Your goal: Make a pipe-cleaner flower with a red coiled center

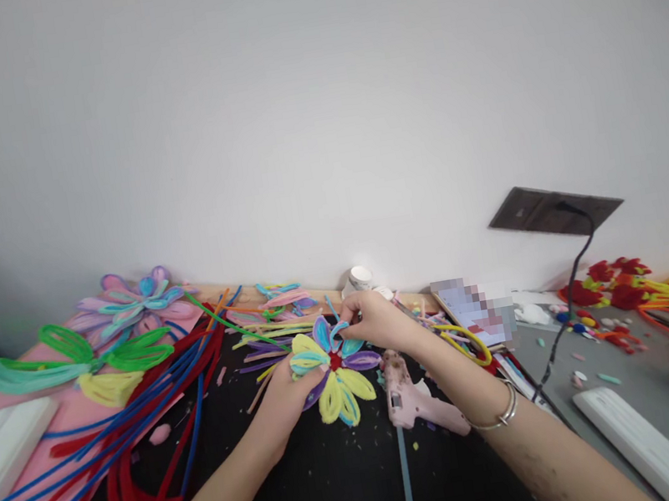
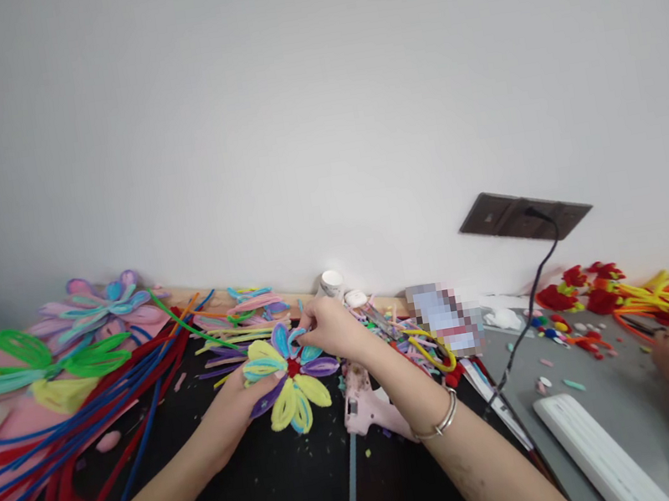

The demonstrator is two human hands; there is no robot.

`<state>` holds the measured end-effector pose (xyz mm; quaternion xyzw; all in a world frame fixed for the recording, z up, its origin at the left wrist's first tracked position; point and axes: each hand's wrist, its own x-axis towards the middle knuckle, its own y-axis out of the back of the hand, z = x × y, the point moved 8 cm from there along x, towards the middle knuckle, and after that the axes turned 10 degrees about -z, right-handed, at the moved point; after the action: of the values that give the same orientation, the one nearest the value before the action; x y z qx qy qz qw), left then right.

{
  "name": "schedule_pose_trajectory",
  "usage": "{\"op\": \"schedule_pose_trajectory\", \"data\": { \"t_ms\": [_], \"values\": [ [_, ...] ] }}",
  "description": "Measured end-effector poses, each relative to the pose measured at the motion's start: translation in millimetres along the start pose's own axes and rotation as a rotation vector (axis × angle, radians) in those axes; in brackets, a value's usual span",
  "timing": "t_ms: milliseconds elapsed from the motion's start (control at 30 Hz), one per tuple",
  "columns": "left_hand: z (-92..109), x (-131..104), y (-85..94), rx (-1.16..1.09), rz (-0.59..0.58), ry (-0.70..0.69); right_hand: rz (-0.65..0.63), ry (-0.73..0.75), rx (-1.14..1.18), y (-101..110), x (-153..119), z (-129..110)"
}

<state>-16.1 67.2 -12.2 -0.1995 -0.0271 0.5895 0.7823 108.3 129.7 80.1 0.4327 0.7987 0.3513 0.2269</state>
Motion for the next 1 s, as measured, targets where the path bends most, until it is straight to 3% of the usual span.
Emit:
{"op": "schedule_pose_trajectory", "data": {
  "t_ms": [500, 1000],
  "values": [
    [2.3, -1.5, -0.5, -0.057, 0.012, -0.027, 0.161, -0.081, -0.076, 5.9, -3.4, 6.8],
    [6.4, -2.9, 0.9, 0.014, 0.033, -0.051, 0.171, -0.11, -0.096, 6.6, -6.1, 3.3]
  ]
}}
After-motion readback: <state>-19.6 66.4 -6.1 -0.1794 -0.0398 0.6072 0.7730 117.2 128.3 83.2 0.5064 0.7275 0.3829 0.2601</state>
